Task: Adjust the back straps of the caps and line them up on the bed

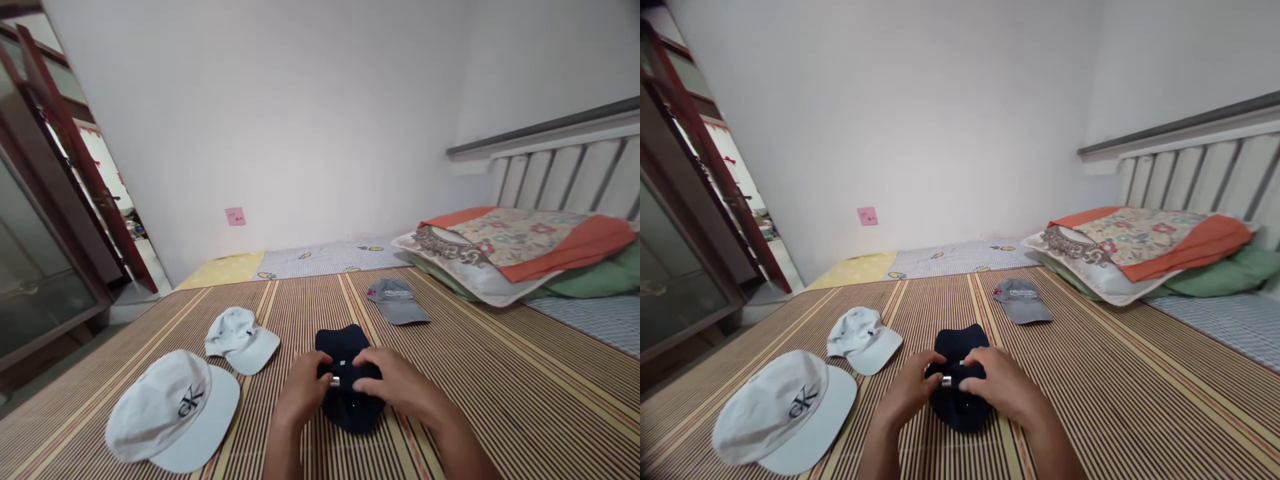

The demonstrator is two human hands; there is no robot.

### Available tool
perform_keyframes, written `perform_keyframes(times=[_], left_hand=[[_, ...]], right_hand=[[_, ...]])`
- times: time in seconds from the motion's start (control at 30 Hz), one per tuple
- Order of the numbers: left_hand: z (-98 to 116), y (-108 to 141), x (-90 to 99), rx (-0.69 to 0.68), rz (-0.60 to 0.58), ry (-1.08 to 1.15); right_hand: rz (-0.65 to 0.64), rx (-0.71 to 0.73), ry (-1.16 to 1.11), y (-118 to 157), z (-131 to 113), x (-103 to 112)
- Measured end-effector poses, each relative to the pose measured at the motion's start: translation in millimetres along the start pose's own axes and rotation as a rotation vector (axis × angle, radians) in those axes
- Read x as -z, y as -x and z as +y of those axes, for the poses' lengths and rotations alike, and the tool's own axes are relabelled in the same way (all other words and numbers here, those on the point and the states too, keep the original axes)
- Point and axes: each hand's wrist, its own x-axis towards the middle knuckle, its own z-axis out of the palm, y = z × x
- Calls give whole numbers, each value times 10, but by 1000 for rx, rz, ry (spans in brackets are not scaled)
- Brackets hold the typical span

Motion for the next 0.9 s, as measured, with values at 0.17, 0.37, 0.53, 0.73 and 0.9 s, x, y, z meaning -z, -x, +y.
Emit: perform_keyframes(times=[0.17,0.37,0.53,0.73,0.9], left_hand=[[-20,-53,-187,11,-36,-122],[-94,-55,-143,-9,-113,37],[-98,-49,-66,-90,-93,197],[-75,-58,-119,-54,-123,292],[-103,-59,-145,-26,-147,296]], right_hand=[[-120,-58,151,-139,-101,-240],[-200,-18,49,-296,-76,-182],[-192,14,-71,-311,54,-89],[-146,27,-224,-278,97,-135],[-159,51,-282,-305,79,-125]])
